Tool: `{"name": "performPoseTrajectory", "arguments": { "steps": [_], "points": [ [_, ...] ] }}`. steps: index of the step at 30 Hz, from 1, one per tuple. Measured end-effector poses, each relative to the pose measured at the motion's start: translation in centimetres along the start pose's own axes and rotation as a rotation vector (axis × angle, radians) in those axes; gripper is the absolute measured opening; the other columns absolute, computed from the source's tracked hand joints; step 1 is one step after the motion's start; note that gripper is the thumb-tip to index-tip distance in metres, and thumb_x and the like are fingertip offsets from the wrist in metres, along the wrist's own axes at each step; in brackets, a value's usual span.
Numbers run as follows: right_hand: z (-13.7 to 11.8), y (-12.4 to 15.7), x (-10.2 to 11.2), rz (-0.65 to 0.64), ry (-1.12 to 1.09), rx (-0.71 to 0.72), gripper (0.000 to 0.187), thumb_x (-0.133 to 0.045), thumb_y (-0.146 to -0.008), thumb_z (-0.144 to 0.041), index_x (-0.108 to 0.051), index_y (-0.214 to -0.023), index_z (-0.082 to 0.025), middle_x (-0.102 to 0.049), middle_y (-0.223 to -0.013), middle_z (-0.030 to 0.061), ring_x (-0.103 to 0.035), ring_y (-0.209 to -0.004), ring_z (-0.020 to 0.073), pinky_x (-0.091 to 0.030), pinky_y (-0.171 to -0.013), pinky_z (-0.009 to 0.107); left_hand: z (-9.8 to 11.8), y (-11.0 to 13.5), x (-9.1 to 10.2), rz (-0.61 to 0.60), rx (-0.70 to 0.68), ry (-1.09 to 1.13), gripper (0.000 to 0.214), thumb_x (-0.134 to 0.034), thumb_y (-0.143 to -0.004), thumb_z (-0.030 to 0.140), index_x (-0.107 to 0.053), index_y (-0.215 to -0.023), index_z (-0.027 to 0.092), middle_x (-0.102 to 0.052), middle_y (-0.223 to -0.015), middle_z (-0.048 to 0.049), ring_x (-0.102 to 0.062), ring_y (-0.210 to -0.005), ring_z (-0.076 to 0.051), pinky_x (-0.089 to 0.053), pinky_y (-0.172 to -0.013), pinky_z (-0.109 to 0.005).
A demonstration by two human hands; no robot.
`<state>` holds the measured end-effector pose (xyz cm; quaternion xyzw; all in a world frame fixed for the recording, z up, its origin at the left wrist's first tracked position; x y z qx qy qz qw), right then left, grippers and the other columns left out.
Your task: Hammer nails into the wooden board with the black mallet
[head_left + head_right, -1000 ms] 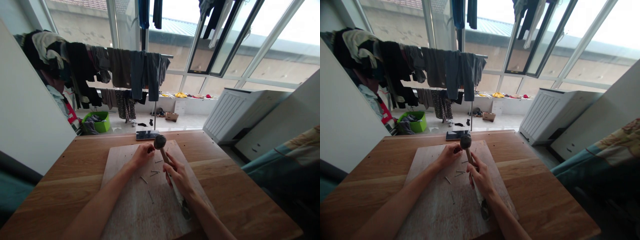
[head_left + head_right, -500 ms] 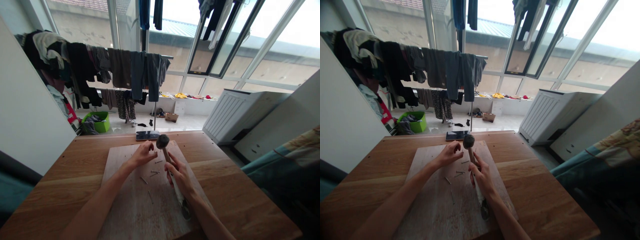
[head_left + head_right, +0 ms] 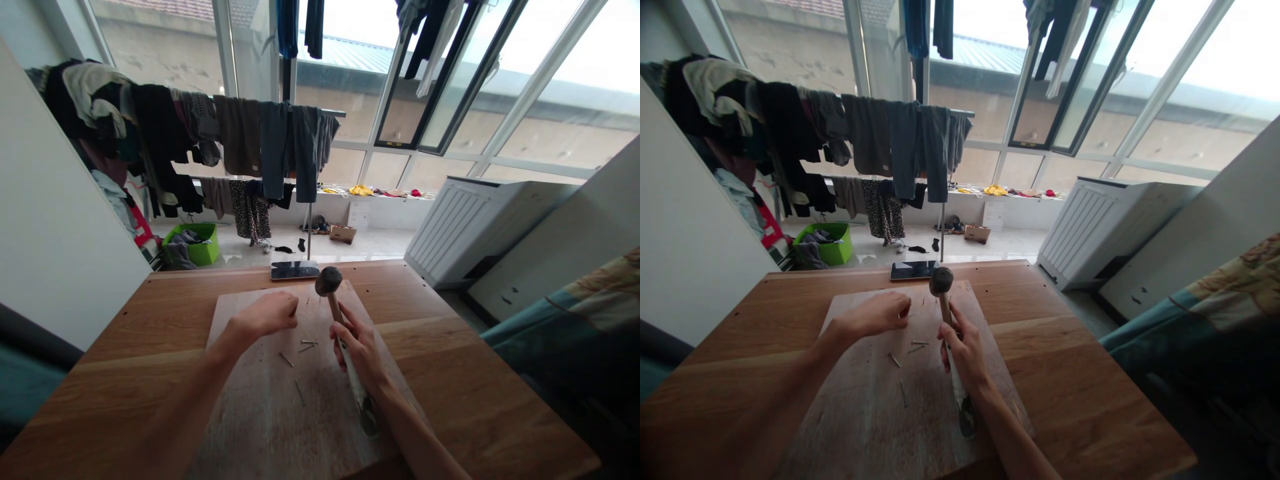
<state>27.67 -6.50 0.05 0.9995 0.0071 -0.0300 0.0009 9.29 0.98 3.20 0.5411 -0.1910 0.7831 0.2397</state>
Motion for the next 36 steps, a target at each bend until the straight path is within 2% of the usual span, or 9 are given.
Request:
{"name": "performPoseTrajectory", "arguments": {
  "steps": [3, 7, 12, 17, 21, 26, 31, 36],
  "points": [
    [-0.2, 0.0, -0.1, 0.005, 0.006, 0.001, 0.062, -0.061, -0.083, -0.04, -0.052, -0.139, -0.016, -0.053, -0.069, -0.0057, -0.044, -0.037, 0.0065, -0.038, -0.028, 0.019, -1.7, 0.2, 0.7, -0.002, 0.056, 0.042, 0.009, -0.059, -0.074, 0.012, -0.061, -0.07, 0.02, -0.062, -0.065, 0.0001, -0.054, -0.059, -0.015, -0.035, -0.055, -0.024],
    [-0.4, 0.1, -0.1, 0.017, 0.019, -0.005, 0.068, -0.061, -0.083, -0.04, -0.048, -0.144, -0.015, -0.053, -0.068, -0.0055, -0.045, -0.037, 0.0068, -0.038, -0.028, 0.019, -2.6, 0.0, 0.5, 0.026, 0.052, 0.116, 0.016, -0.057, -0.078, 0.011, -0.066, -0.089, 0.02, -0.066, -0.07, 0.0002, -0.057, -0.061, -0.014, -0.037, -0.057, -0.023],
    [0.0, 0.1, -0.1, 0.01, 0.024, 0.004, 0.066, -0.06, -0.084, -0.039, -0.047, -0.145, -0.016, -0.053, -0.069, -0.0052, -0.045, -0.037, 0.0064, -0.038, -0.028, 0.018, -2.2, -0.3, 0.2, 0.06, 0.037, 0.132, 0.018, -0.057, -0.076, 0.007, -0.068, -0.081, 0.02, -0.067, -0.071, -0.0006, -0.06, -0.065, -0.015, -0.039, -0.061, -0.023],
    [0.3, 0.0, -0.1, -0.004, 0.004, -0.01, 0.067, -0.06, -0.085, -0.038, -0.045, -0.147, -0.016, -0.055, -0.07, -0.0047, -0.046, -0.038, 0.0064, -0.039, -0.029, 0.018, -1.9, -0.3, 0.4, 0.066, 0.029, 0.132, 0.023, -0.055, -0.075, 0.008, -0.069, -0.09, 0.019, -0.065, -0.067, 0.0009, -0.057, -0.061, -0.014, -0.04, -0.06, -0.022],
    [0.2, 0.1, -0.2, -0.013, 0.013, 0.002, 0.065, -0.061, -0.085, -0.038, -0.047, -0.145, -0.015, -0.054, -0.069, -0.0047, -0.046, -0.038, 0.0067, -0.039, -0.028, 0.019, -2.2, -0.5, 0.1, 0.085, 0.029, 0.143, 0.021, -0.054, -0.075, 0.007, -0.071, -0.079, 0.018, -0.068, -0.071, -0.0015, -0.06, -0.066, -0.015, -0.042, -0.064, -0.023],
    [0.2, 0.1, -0.3, -0.032, 0.01, 0.002, 0.065, -0.061, -0.085, -0.039, -0.047, -0.145, -0.016, -0.055, -0.07, -0.0046, -0.046, -0.038, 0.0067, -0.039, -0.029, 0.018, -2.6, -0.9, -0.5, 0.131, -0.03, 0.198, 0.017, -0.056, -0.074, 0.008, -0.071, -0.076, 0.016, -0.067, -0.072, -0.0021, -0.059, -0.066, -0.014, -0.043, -0.064, -0.022],
    [-0.9, -0.2, -0.7, -0.035, 0.003, 0.017, 0.063, -0.061, -0.085, -0.038, -0.05, -0.143, -0.016, -0.053, -0.068, -0.0057, -0.045, -0.038, 0.0063, -0.039, -0.028, 0.018, -3.0, -1.0, -0.6, 0.256, -0.06, 0.213, 0.018, -0.055, -0.075, 0.008, -0.071, -0.079, 0.016, -0.065, -0.077, -0.003, -0.058, -0.068, -0.014, -0.044, -0.066, -0.023],
    [-2.3, -1.0, -1.9, -0.083, -0.034, 0.047, 0.058, -0.06, -0.084, -0.037, -0.054, -0.138, -0.017, -0.053, -0.069, -0.006, -0.045, -0.037, 0.0056, -0.04, -0.029, 0.017, -4.1, -1.0, -1.5, 0.244, -0.08, 0.331, 0.014, -0.056, -0.077, 0.013, -0.07, -0.08, 0.016, -0.063, -0.074, -0.0009, -0.055, -0.065, -0.012, -0.043, -0.063, -0.022]
  ]
}}
Point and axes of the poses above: each hand's wrist, its own y-axis away from the middle knuckle, its own x-axis out of the back of the hand, z = x × y, the point moved 4 cm from there along -y, towards the middle knuckle
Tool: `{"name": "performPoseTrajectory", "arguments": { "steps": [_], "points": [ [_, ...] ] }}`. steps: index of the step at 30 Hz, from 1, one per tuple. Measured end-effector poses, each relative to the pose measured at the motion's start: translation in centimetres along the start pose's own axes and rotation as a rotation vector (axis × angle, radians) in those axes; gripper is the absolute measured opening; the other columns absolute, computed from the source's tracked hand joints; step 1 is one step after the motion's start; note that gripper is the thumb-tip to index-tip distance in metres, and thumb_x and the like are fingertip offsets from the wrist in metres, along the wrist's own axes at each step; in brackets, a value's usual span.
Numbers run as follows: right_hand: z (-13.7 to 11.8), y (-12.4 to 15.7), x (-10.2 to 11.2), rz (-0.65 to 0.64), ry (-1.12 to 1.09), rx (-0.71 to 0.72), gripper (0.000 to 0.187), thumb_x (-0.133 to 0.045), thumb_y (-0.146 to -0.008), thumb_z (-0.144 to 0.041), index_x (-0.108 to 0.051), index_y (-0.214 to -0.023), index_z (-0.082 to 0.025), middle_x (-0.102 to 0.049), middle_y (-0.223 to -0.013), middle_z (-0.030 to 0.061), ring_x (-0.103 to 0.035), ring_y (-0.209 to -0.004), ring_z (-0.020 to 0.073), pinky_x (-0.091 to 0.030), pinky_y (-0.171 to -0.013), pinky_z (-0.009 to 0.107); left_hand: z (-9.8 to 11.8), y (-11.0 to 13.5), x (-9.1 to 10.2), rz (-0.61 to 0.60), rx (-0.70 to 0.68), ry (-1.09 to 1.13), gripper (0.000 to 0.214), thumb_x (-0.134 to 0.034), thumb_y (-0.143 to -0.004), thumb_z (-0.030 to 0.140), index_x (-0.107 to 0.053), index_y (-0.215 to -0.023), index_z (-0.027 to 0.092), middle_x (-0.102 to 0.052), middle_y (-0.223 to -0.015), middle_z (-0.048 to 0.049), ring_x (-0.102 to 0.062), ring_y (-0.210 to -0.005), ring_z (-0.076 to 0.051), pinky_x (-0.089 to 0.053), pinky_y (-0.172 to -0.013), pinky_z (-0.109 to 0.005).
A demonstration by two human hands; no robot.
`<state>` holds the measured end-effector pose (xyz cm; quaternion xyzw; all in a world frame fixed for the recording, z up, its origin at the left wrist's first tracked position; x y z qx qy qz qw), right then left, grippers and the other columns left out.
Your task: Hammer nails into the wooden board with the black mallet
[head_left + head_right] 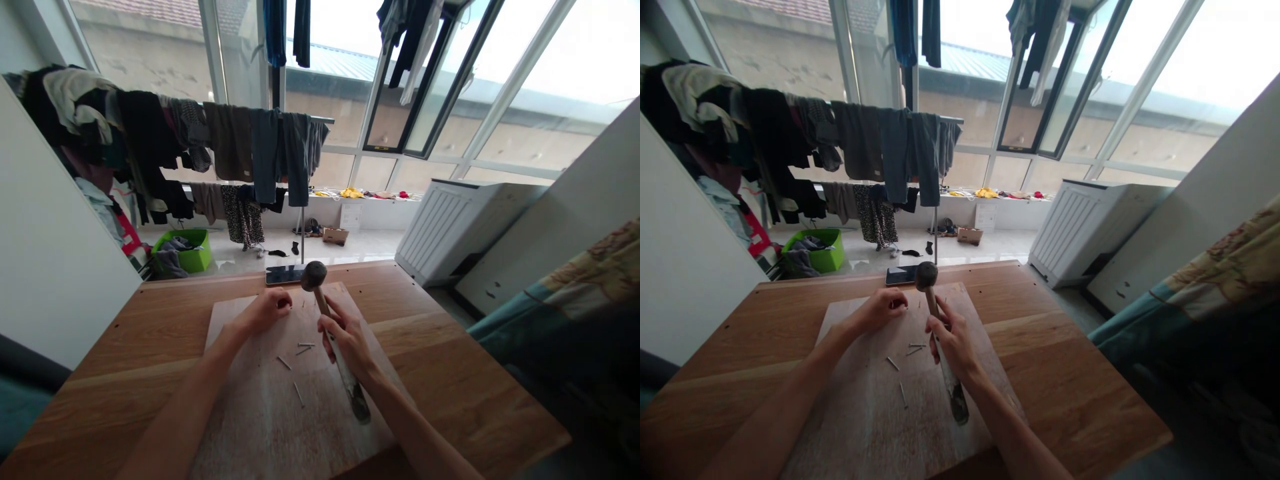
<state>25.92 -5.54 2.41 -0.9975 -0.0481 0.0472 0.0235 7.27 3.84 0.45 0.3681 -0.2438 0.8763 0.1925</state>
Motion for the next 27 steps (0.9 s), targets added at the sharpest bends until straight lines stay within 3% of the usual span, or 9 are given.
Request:
{"name": "performPoseTrajectory", "arguments": {
  "steps": [10, 16, 27],
  "points": [
    [2.7, -0.4, 0.4, 0.063, -0.095, 0.012, 0.069, -0.064, -0.081, -0.037, -0.047, -0.145, -0.017, -0.055, -0.068, -0.0062, -0.047, -0.036, 0.0065, -0.038, -0.027, 0.018, -0.6, 0.0, -0.6, 0.017, -0.035, -0.031, 0.015, -0.056, -0.078, 0.012, -0.07, -0.078, 0.015, -0.066, -0.076, -0.0027, -0.059, -0.068, -0.014, -0.044, -0.066, -0.023],
    [3.6, -0.4, 0.8, 0.095, -0.097, 0.025, 0.068, -0.062, -0.083, -0.038, -0.046, -0.146, -0.018, -0.055, -0.068, -0.0065, -0.046, -0.036, 0.0062, -0.038, -0.027, 0.017, -1.2, 0.4, -1.3, 0.105, 0.104, 0.013, 0.011, -0.059, -0.077, 0.016, -0.067, -0.084, 0.015, -0.065, -0.074, -0.0008, -0.059, -0.067, -0.014, -0.045, -0.066, -0.023],
    [4.3, -0.5, 0.7, 0.121, -0.082, -0.031, 0.064, -0.059, -0.084, -0.038, -0.049, -0.143, -0.018, -0.054, -0.066, -0.0066, -0.044, -0.036, 0.0063, -0.039, -0.029, 0.017, 0.6, 0.1, -2.3, 0.117, 0.252, -0.104, 0.017, -0.055, -0.074, 0.002, -0.058, -0.068, 0.017, -0.057, -0.067, 0.0014, -0.054, -0.066, -0.013, -0.042, -0.067, -0.024]
  ]
}}
Point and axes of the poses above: each hand's wrist, its own y-axis away from the middle knuckle, its own x-axis out of the back of the hand, z = x × y, the point moved 4 cm from there along -y, towards the middle knuckle
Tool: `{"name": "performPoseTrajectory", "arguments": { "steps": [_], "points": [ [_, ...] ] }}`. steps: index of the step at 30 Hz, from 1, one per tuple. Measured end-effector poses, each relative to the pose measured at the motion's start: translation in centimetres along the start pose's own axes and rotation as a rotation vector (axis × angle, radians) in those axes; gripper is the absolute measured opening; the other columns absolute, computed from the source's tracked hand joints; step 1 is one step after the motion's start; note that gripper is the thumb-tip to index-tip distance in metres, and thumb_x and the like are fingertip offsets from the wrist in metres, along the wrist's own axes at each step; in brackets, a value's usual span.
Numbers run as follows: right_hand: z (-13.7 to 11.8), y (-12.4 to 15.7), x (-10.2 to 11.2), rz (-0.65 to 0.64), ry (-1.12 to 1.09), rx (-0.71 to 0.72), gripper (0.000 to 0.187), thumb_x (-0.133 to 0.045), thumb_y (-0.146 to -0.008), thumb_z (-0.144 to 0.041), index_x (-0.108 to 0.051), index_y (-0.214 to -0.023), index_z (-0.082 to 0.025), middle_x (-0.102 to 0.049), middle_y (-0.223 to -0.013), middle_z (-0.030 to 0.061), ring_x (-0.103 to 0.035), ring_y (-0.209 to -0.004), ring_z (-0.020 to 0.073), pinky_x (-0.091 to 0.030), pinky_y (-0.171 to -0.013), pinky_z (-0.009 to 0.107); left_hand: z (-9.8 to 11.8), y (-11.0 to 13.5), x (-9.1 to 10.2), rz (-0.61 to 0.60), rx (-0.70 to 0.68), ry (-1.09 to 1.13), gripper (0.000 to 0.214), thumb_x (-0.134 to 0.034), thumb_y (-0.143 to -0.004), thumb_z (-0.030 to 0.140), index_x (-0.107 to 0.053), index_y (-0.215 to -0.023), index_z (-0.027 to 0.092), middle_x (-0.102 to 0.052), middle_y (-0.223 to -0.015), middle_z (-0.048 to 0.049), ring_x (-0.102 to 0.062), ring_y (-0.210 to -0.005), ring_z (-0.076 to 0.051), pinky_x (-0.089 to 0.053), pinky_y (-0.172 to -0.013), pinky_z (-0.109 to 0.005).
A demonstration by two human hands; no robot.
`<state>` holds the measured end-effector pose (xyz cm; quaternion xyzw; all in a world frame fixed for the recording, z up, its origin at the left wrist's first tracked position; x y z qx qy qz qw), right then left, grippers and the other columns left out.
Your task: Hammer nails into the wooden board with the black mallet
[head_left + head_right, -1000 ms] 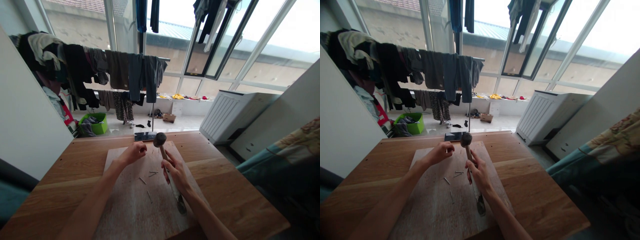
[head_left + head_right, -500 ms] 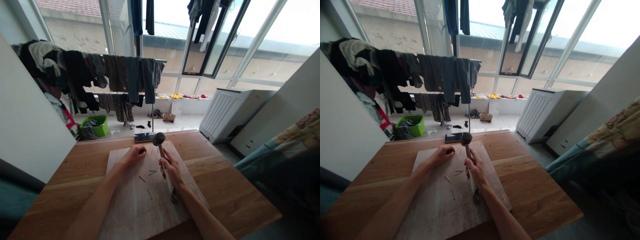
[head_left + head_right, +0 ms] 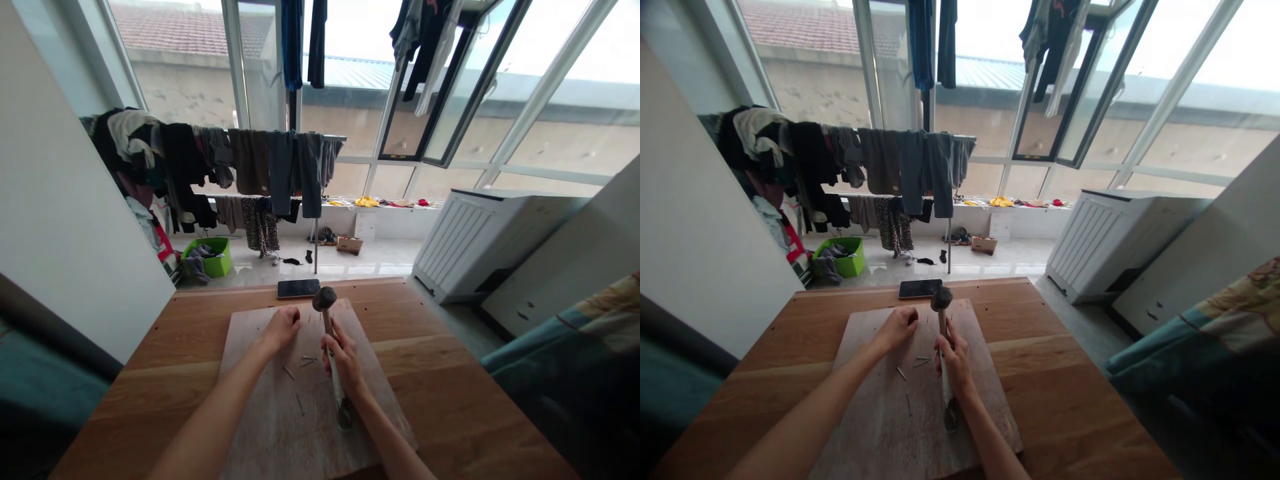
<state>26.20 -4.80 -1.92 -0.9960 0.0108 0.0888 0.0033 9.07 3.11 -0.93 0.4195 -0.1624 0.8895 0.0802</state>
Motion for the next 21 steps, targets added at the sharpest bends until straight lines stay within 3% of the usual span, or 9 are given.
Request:
{"name": "performPoseTrajectory", "arguments": {
  "steps": [7, 10, 14, 18, 21],
  "points": [
    [0.2, 0.3, -0.3, -0.009, -0.045, -0.011, 0.069, -0.064, -0.083, -0.044, -0.048, -0.145, -0.017, -0.054, -0.066, -0.0059, -0.043, -0.036, 0.0062, -0.039, -0.029, 0.018, 0.8, 0.8, -0.1, -0.011, -0.048, -0.084, 0.016, -0.052, -0.082, 0.005, -0.057, -0.076, 0.02, -0.061, -0.082, -0.0035, -0.059, -0.081, -0.018, -0.046, -0.078, -0.028],
    [0.1, 0.6, -0.4, -0.015, -0.032, -0.015, 0.069, -0.063, -0.084, -0.044, -0.048, -0.145, -0.016, -0.054, -0.065, -0.0056, -0.043, -0.036, 0.0063, -0.038, -0.028, 0.018, 0.6, 1.2, -0.2, -0.018, -0.081, -0.077, 0.015, -0.052, -0.084, 0.008, -0.059, -0.089, 0.021, -0.062, -0.088, -0.0037, -0.06, -0.084, -0.018, -0.047, -0.081, -0.029],
    [-0.4, 1.1, -0.5, -0.001, -0.047, -0.009, 0.069, -0.064, -0.085, -0.044, -0.047, -0.146, -0.017, -0.054, -0.064, -0.0062, -0.043, -0.037, 0.0061, -0.038, -0.028, 0.017, 0.0, 1.8, 0.0, 0.03, -0.099, 0.069, 0.029, -0.057, -0.08, 0.011, -0.056, -0.108, 0.019, -0.061, -0.085, -0.0011, -0.059, -0.078, -0.017, -0.049, -0.076, -0.028],
    [-1.0, 1.6, -0.6, 0.023, -0.085, 0.008, 0.068, -0.063, -0.085, -0.043, -0.047, -0.146, -0.019, -0.054, -0.066, -0.006, -0.041, -0.035, 0.005, -0.037, -0.028, 0.016, -0.4, 2.4, 0.3, 0.104, -0.066, 0.189, 0.012, -0.056, -0.084, 0.017, -0.06, -0.096, 0.018, -0.061, -0.085, -0.0025, -0.057, -0.073, -0.015, -0.049, -0.07, -0.027],
    [-0.9, 1.9, -0.8, -0.033, -0.116, -0.017, 0.067, -0.062, -0.085, -0.042, -0.049, -0.146, -0.019, -0.056, -0.068, -0.0049, -0.042, -0.035, 0.0051, -0.038, -0.028, 0.016, -0.5, 2.4, 0.3, 0.13, -0.054, 0.219, 0.006, -0.057, -0.086, 0.021, -0.062, -0.086, 0.018, -0.061, -0.085, -0.0031, -0.055, -0.071, -0.015, -0.048, -0.068, -0.026]
  ]
}}
Point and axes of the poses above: each hand's wrist, its own y-axis away from the middle knuckle, its own x-axis out of the back of the hand, z = x × y, the point moved 4 cm from there along -y, towards the middle knuckle
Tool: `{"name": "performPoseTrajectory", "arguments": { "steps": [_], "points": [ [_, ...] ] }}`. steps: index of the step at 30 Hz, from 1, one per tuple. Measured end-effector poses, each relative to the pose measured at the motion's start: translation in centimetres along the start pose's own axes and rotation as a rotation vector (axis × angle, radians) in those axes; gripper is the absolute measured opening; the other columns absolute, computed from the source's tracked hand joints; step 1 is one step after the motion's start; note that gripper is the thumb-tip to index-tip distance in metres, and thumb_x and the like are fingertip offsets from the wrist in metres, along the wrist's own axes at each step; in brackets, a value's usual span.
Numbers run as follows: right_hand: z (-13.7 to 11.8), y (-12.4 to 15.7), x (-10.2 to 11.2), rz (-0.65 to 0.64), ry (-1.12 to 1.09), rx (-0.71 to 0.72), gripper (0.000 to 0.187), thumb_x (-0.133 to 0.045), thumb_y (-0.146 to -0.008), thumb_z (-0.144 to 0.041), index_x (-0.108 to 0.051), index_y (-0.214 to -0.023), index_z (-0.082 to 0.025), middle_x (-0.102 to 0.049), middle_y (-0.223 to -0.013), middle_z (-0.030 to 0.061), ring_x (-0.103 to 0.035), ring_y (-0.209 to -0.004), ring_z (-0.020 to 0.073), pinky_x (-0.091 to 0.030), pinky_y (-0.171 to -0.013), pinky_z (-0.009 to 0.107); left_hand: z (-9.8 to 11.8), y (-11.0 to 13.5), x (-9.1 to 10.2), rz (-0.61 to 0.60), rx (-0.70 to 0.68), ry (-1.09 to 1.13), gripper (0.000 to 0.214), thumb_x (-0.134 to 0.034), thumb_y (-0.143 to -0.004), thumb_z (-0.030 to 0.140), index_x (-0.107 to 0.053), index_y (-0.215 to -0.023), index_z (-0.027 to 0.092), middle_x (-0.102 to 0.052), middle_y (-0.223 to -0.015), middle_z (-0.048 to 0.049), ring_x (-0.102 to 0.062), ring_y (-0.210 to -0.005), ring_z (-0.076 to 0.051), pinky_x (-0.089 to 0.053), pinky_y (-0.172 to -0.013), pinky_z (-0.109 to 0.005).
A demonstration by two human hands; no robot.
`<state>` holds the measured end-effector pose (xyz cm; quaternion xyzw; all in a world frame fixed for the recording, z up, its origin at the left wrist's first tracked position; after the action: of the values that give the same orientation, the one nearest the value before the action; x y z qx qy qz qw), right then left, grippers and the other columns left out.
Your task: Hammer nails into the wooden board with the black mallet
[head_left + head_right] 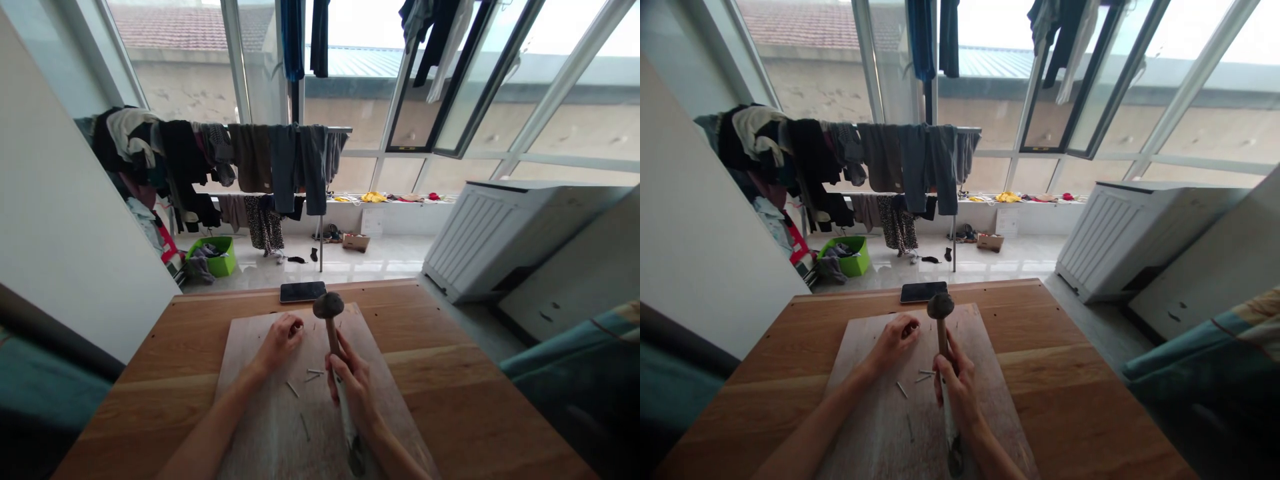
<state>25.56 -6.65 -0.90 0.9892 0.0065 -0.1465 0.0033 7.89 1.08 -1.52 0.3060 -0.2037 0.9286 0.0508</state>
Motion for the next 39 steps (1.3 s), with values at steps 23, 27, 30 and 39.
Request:
{"name": "performPoseTrajectory", "arguments": {
  "steps": [23, 27, 30, 39],
  "points": [
    [1.1, 0.5, -0.6, -0.137, 0.07, -0.128, 0.067, -0.064, -0.081, -0.035, -0.05, -0.144, -0.018, -0.06, -0.072, -0.0037, -0.047, -0.033, 0.0061, -0.038, -0.028, 0.018, -0.3, -0.5, 0.0, -0.006, 0.015, 0.074, 0.014, -0.056, -0.08, 0.014, -0.07, -0.077, 0.016, -0.059, -0.074, -0.0021, -0.054, -0.068, -0.015, -0.042, -0.065, -0.024],
    [0.8, 0.5, -0.8, -0.145, 0.102, -0.085, 0.063, -0.063, -0.082, -0.035, -0.053, -0.142, -0.019, -0.06, -0.071, -0.0038, -0.046, -0.033, 0.0057, -0.038, -0.028, 0.018, -0.3, -0.4, 0.0, -0.002, 0.021, 0.09, 0.014, -0.056, -0.08, 0.016, -0.07, -0.078, 0.016, -0.059, -0.076, -0.002, -0.053, -0.069, -0.015, -0.042, -0.065, -0.025],
    [0.9, 0.5, -0.8, -0.134, 0.126, -0.109, 0.065, -0.063, -0.081, -0.035, -0.052, -0.143, -0.018, -0.06, -0.071, -0.0034, -0.046, -0.034, 0.0062, -0.038, -0.028, 0.019, -0.3, -0.4, 0.0, -0.014, 0.031, 0.107, 0.014, -0.055, -0.077, 0.013, -0.069, -0.077, 0.015, -0.059, -0.077, -0.0024, -0.053, -0.068, -0.014, -0.042, -0.064, -0.024],
    [0.3, 0.3, -0.5, -0.101, 0.067, -0.119, 0.069, -0.062, -0.08, -0.038, -0.049, -0.145, -0.017, -0.059, -0.071, -0.0036, -0.045, -0.035, 0.0062, -0.038, -0.028, 0.019, 0.0, -0.5, 0.5, 0.013, 0.052, -0.012, 0.009, -0.063, -0.077, 0.019, -0.064, -0.086, 0.018, -0.053, -0.082, -0.0005, -0.052, -0.074, -0.015, -0.045, -0.069, -0.026]
  ]
}}
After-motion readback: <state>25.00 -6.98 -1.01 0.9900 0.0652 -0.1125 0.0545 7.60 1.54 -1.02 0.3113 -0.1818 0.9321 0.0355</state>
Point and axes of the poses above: each hand's wrist, its own y-axis away from the middle knuckle, its own x-axis out of the back of the hand, z = x × y, the point moved 4 cm from there along -y, towards the middle knuckle
